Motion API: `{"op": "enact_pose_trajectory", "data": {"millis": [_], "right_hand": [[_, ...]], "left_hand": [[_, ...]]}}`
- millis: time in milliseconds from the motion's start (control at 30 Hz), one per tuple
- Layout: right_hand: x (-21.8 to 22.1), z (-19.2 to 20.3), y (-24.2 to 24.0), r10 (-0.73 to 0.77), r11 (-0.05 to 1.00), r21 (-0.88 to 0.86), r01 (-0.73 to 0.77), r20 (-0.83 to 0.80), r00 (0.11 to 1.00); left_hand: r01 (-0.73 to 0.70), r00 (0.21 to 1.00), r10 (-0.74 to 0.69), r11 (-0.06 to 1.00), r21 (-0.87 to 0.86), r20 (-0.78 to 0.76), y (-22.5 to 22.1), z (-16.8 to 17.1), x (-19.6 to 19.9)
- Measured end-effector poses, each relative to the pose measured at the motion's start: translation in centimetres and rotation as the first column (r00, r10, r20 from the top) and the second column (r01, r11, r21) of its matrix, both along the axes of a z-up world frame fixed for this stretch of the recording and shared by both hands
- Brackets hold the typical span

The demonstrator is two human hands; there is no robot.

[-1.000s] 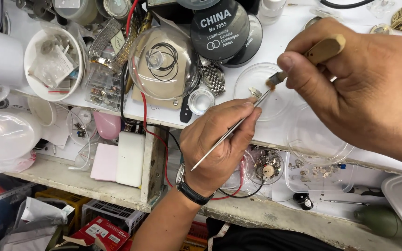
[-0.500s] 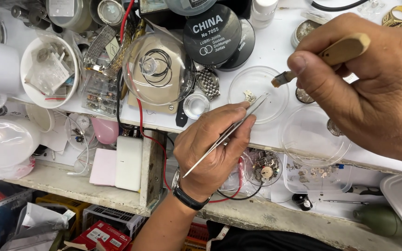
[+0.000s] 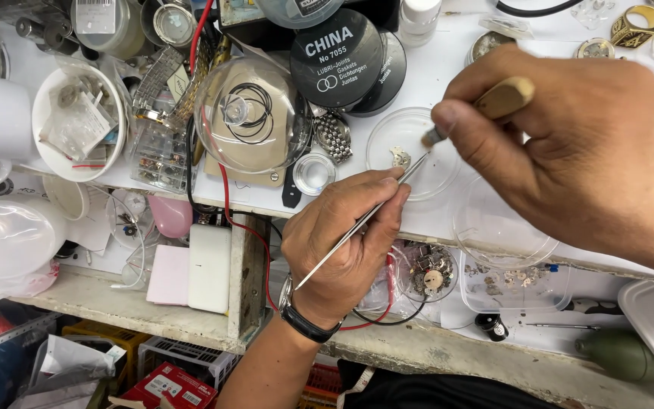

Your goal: Sorting and organizing tiny watch components like gears, screws, and plates using tweezers on a repair bench.

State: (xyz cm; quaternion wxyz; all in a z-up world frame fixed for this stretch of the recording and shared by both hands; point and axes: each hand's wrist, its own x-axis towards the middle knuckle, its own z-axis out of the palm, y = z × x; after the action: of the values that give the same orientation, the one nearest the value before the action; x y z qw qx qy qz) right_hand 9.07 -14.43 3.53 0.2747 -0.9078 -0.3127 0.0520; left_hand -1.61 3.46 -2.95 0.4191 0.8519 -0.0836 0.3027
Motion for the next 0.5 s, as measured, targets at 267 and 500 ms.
{"op": "enact_pose_trajectory", "data": {"millis": [267, 500], "right_hand": [[0.34, -0.37, 0.14, 0.061, 0.998, -0.008, -0.061, 0.044, 0.997], [0.36, -0.41, 0.07, 0.022, 1.000, 0.009, -0.023, 0.028, 0.999]], "left_hand": [[-0.013, 1.000, 0.013, 1.000, -0.016, 0.016, -0.07, -0.49, 0.02], [-0.025, 1.000, 0.025, 1.000, 0.005, 0.009, -0.11, -0.57, 0.08]]}}
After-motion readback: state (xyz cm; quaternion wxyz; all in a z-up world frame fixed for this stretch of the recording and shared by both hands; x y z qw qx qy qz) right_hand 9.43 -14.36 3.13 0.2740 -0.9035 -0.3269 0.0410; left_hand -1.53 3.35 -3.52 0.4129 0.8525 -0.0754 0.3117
